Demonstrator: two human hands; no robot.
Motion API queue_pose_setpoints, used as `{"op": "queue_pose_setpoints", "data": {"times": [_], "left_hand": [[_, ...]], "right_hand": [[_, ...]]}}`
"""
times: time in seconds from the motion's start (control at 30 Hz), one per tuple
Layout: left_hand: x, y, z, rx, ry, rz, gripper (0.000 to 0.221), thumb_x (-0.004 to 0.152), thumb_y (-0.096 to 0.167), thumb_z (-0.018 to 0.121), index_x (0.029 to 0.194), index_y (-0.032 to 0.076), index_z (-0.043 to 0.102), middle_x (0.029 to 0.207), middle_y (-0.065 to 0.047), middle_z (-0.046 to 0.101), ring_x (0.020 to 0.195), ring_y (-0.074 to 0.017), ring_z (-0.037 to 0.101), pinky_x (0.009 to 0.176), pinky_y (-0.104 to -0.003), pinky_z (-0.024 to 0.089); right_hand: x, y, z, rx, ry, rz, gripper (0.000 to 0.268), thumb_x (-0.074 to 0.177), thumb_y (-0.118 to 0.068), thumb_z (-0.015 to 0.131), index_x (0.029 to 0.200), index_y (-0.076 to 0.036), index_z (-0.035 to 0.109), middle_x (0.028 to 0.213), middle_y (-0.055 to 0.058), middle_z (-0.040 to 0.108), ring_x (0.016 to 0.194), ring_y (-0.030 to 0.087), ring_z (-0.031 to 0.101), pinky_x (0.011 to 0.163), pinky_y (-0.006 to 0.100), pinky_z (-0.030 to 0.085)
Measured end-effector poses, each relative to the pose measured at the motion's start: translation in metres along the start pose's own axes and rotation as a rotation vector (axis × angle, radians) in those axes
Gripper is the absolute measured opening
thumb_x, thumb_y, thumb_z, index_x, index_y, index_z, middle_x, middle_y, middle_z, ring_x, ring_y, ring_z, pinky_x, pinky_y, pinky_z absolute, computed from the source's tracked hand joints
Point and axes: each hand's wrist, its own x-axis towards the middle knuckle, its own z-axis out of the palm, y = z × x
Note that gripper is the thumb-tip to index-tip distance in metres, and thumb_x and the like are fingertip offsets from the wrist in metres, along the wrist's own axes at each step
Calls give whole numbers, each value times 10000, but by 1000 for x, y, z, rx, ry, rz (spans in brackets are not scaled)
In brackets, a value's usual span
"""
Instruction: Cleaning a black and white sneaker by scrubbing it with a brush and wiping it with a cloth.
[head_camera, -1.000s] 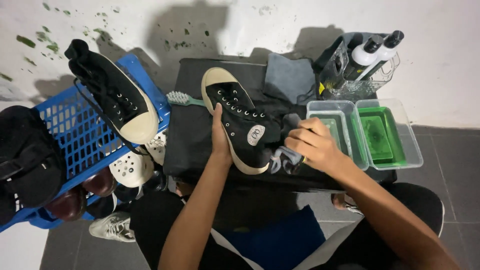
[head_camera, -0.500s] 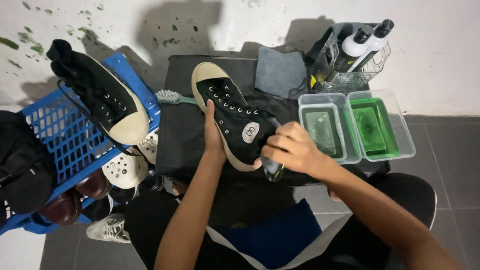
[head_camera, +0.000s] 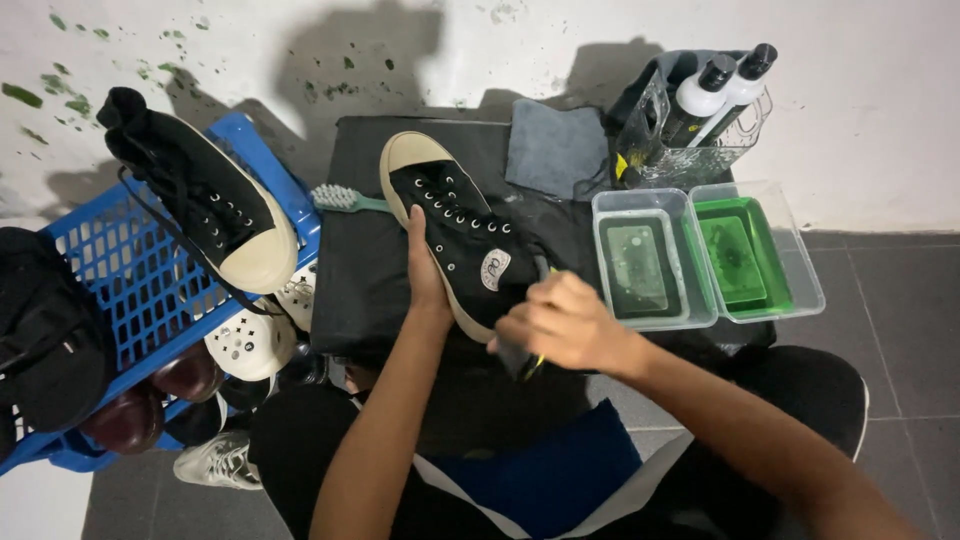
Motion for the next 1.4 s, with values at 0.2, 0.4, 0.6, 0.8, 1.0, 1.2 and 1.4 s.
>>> {"op": "queue_pose_setpoints", "data": {"times": [0.2, 0.4, 0.6, 0.8, 1.0, 1.2, 1.4], "left_hand": [[14, -7, -13, 8, 0, 19, 656, 857, 481, 731, 1393, 133, 582, 1409, -225, 593, 1219, -384, 639, 1002, -493, 575], [34, -13, -38, 75, -20, 110, 548, 913, 339, 683, 1396, 123, 543, 1381, -225, 611, 1171, -372, 668, 992, -487, 581], [6, -6, -12, 82, 62, 21, 620, 799, 404, 727, 1345, 150, 580, 1310, -212, 654, 1136, -352, 683, 973, -459, 591], [11, -6, -5, 60, 79, 33, 658, 784, 458, 737, 1359, 177, 585, 1298, -171, 672, 1121, -321, 696, 962, -440, 602], [-5, 0, 8, 107, 119, 16, 636, 816, 495, 705, 1351, 172, 591, 1297, -193, 670, 1140, -331, 687, 958, -453, 595], [-12, 0, 18, 110, 134, -23, 657, 806, 521, 695, 1340, 146, 622, 1276, -186, 686, 1118, -316, 694, 939, -428, 605], [-5, 5, 12, 56, 114, -25, 619, 808, 476, 697, 1323, 139, 634, 1303, -188, 677, 1126, -320, 691, 945, -419, 601]], "right_hand": [[-6, 1, 3, -89, 2, -26, 97, 924, -59, 741, 843, -109, 722, 836, 50, 677, 756, 255, 559, 698, 350, 470], [-9, 25, -7, -220, 24, -27, 110, 931, -121, 770, 827, -145, 745, 812, 4, 659, 747, 197, 531, 695, 333, 447], [16, 51, -29, -209, 41, 59, 380, 1073, -244, 505, 876, -71, 780, 789, 23, 656, 680, 154, 464, 670, 312, 422], [4, 18, -12, -1, -59, 134, 620, 1128, -318, 244, 956, -33, 767, 764, 71, 616, 633, 247, 534, 607, 347, 425], [26, -2, -13, -4, -86, 164, 265, 1052, -119, 518, 999, -39, 766, 744, 38, 609, 653, 201, 517, 617, 315, 399], [66, -19, -44, -74, -555, 361, 321, 898, 88, 638, 1199, 1, 705, 809, 141, 678, 782, 277, 643, 683, 334, 501], [47, -2, -62, -112, -706, 645, 537, 695, 114, 741, 1221, 55, 647, 845, 168, 693, 722, 291, 700, 606, 300, 562]]}}
